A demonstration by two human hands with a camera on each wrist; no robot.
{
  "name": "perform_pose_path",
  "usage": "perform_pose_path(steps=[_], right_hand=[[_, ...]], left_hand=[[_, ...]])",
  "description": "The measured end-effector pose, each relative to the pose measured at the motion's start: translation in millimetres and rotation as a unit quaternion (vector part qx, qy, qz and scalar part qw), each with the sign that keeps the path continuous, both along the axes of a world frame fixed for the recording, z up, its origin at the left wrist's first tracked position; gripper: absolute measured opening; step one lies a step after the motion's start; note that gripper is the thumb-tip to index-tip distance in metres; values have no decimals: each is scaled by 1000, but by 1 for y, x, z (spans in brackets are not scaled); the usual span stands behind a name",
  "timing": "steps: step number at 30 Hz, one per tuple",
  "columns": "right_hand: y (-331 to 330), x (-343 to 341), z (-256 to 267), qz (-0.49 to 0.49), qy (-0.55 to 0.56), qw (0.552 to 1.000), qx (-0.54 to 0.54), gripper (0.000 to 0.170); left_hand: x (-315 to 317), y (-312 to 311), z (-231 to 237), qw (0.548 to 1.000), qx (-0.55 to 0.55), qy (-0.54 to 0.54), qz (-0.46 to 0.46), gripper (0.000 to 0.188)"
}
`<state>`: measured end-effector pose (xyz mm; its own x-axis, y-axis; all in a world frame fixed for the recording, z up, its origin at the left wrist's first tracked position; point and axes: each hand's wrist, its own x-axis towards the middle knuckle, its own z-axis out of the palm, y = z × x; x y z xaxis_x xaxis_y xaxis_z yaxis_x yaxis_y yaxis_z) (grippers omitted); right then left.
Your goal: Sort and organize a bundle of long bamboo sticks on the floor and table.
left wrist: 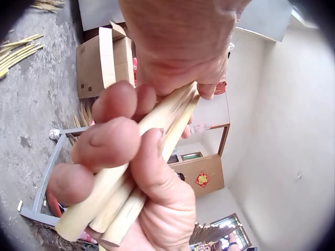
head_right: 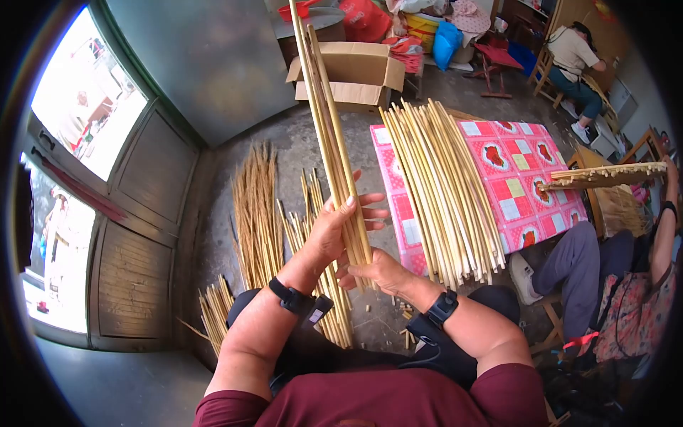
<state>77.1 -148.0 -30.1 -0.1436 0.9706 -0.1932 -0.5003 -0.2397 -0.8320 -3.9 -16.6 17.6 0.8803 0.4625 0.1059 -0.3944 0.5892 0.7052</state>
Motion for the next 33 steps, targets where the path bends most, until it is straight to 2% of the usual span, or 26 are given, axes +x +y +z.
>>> perform_pose_path(steps=[2, 5, 9, 12, 18, 21, 24, 27, 31, 33], right_hand=[[-1, -2, -2, -1, 14, 1000, -2, 33], [-2, -2, -5, 3, 35, 999, -8, 34], [-3, -1, -6, 4, 43, 999, -5, 36], [-1, 0, -8, 3, 45, 999, 5, 36], [-1, -2, -9, -13, 26, 999, 13, 32], [-1, -3, -9, -27, 13, 999, 13, 31], [-4, -6, -9, -27, 6, 1000, 5, 30], [-5, -7, -13, 1, -18, 1000, -25, 30], [-8, -11, -16, 55, -58, 995, -60, 30], [-9, -9, -13, 68, -73, 992, -72, 29]], left_hand=[[-1, 2, 2, 1000, -6, -7, 15, 73], [-1, 7, -3, 1000, -26, 0, 2, 73], [-1, 5, -3, 997, -43, -55, -32, 75], [1, 6, -4, 997, -40, -56, -32, 77], [2, 0, -3, 996, -65, -56, -24, 68], [1, -3, 2, 1000, -20, -8, 17, 63], [-1, 3, 7, 998, 28, 21, 47, 67], [-6, 20, 18, 991, 67, 13, 113, 61], [-24, 46, 27, 986, 5, -2, 168, 47], [-29, 49, 24, 989, -15, -23, 147, 46]])
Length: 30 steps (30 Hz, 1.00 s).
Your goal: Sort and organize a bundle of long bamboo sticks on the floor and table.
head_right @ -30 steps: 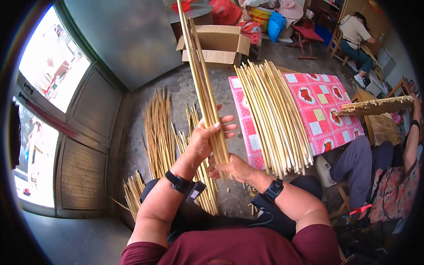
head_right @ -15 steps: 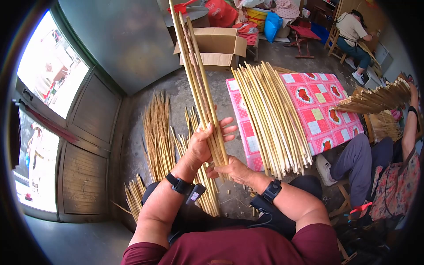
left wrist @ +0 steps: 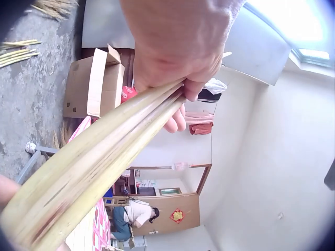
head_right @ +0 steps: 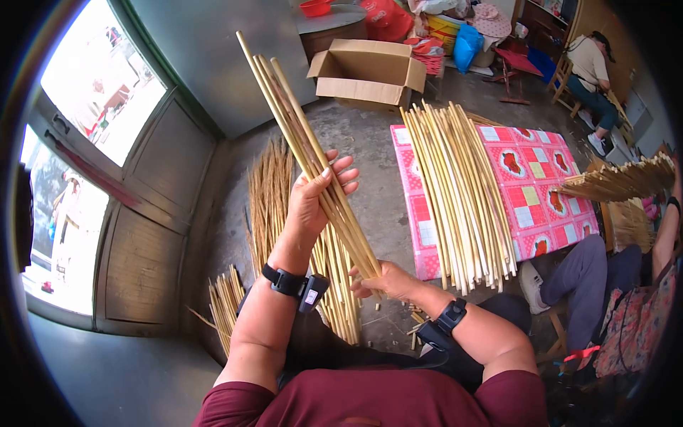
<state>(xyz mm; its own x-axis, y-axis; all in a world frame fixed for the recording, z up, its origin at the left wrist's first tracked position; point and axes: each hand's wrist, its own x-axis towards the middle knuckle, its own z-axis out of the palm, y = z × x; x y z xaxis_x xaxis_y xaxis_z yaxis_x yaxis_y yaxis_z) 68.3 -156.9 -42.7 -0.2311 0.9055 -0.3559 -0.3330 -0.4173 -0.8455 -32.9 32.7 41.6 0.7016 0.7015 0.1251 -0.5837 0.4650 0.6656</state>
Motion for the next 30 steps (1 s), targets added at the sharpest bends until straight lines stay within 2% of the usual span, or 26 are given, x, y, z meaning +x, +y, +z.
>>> perform_pose_path(steps=[6, 12, 18, 24, 27, 30], right_hand=[[-5, 3, 0, 62, -31, 998, 6, 31], [-7, 5, -17, 73, 49, 996, 1, 36], [-9, 5, -23, 72, 90, 993, -8, 30], [-9, 6, -18, 77, 99, 992, -15, 28], [-10, 7, -11, 88, 84, 992, -17, 32], [-8, 7, 5, 68, 63, 996, -7, 39]], left_hand=[[1, -9, -4, 996, -20, -37, -74, 53], [3, -13, -3, 994, -6, -57, -98, 62], [5, -11, -4, 991, 5, -64, -122, 64], [4, -16, 0, 994, 10, -43, -103, 61], [4, -17, 3, 997, 7, -14, -78, 59], [4, -7, -5, 1000, 23, 8, -12, 57]])
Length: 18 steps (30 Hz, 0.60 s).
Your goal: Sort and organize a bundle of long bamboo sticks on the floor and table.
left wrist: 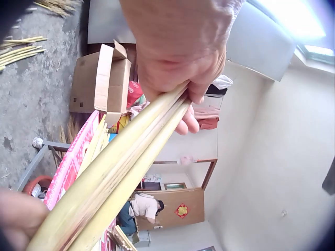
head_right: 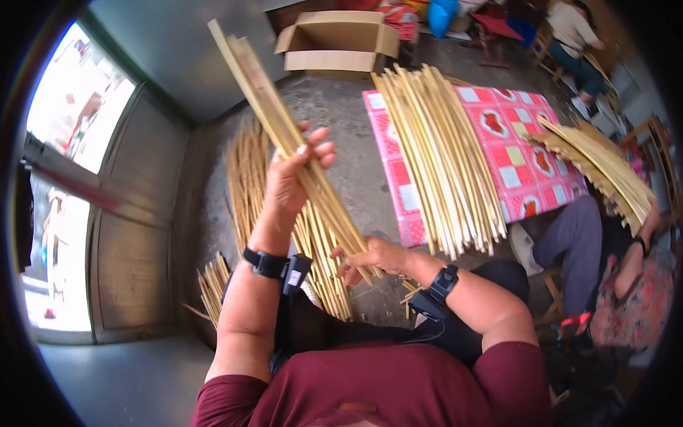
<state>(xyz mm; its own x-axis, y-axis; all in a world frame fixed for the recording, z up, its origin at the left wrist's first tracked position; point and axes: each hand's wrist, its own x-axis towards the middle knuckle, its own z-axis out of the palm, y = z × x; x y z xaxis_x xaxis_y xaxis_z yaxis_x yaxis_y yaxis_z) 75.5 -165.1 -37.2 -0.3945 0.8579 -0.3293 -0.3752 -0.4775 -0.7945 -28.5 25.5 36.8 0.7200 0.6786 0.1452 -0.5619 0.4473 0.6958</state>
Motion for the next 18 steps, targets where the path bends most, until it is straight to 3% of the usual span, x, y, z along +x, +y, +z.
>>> perform_pose_path(steps=[2, 4, 6, 9, 10, 13, 14, 15, 16, 18], right_hand=[[4, 5, 7, -11, 16, 996, 82, 52], [-2, 7, 30, -27, 23, 995, 98, 55], [-11, 16, 42, -55, -14, 995, 87, 54], [-13, 52, 53, -175, -146, 965, 127, 47], [-18, 72, 56, -238, -216, 939, 123, 46], [-43, 117, 61, -383, -449, 803, 76, 44], [-51, 130, 54, -397, -568, 713, 103, 44], [-61, 138, 52, -429, -608, 660, 104, 46], [-70, 152, 41, -418, -665, 616, 62, 44], [-88, 170, 25, -372, -722, 584, 1, 40]], left_hand=[[2, 12, -3, 999, 16, -11, 39, 54], [-3, 16, -7, 999, 27, -27, 33, 58], [-4, 2, 3, 1000, -2, -26, -4, 59], [-11, 16, -4, 996, 9, 87, -23, 51], [-9, 15, -8, 993, -4, 120, -20, 47], [-13, 16, -20, 976, 10, 219, 2, 37], [-15, 14, -21, 972, 18, 233, -14, 36], [-17, 13, -22, 968, 25, 247, -30, 36], [-19, 11, -22, 963, 33, 262, -45, 35], [-21, 5, -21, 961, 38, 267, -59, 31]])
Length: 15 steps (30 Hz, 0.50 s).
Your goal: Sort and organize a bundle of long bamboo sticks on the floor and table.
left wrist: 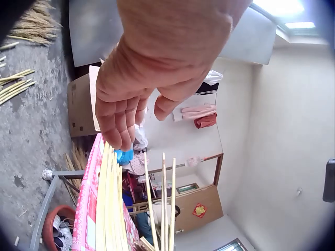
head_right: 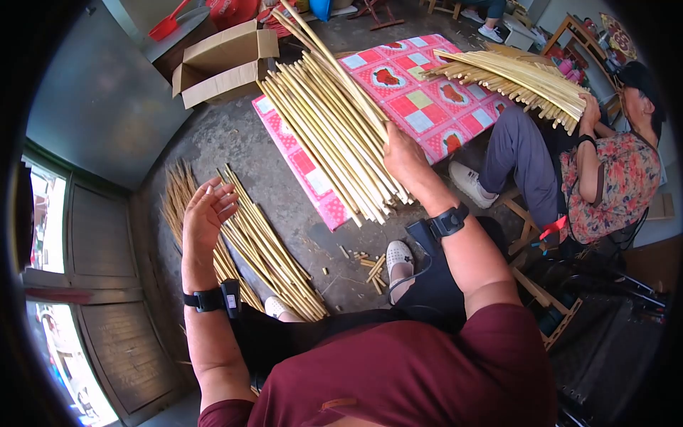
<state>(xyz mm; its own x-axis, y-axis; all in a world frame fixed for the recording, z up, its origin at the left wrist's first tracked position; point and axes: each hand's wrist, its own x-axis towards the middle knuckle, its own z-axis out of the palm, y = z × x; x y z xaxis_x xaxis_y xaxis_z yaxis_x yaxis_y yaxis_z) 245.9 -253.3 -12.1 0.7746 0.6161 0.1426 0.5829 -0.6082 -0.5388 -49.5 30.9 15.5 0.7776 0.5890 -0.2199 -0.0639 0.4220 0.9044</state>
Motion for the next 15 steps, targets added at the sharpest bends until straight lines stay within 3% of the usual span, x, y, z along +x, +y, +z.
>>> perform_pose_path(steps=[3, 6, 13, 15], right_hand=[[-17, 8, -10, 21, -58, 998, -7, 37], [-21, 3, -6, 10, 9, 994, -105, 40], [-18, -14, -3, 52, -22, 991, -122, 61], [-13, -26, 9, 41, -7, 991, -127, 60]], left_hand=[[5, -9, 0, 1000, 10, 15, -20, 28], [9, -14, -5, 998, 13, 35, -41, 26], [23, -22, -8, 995, 33, 63, -64, 26], [26, -24, -9, 994, 39, 74, -71, 27]])
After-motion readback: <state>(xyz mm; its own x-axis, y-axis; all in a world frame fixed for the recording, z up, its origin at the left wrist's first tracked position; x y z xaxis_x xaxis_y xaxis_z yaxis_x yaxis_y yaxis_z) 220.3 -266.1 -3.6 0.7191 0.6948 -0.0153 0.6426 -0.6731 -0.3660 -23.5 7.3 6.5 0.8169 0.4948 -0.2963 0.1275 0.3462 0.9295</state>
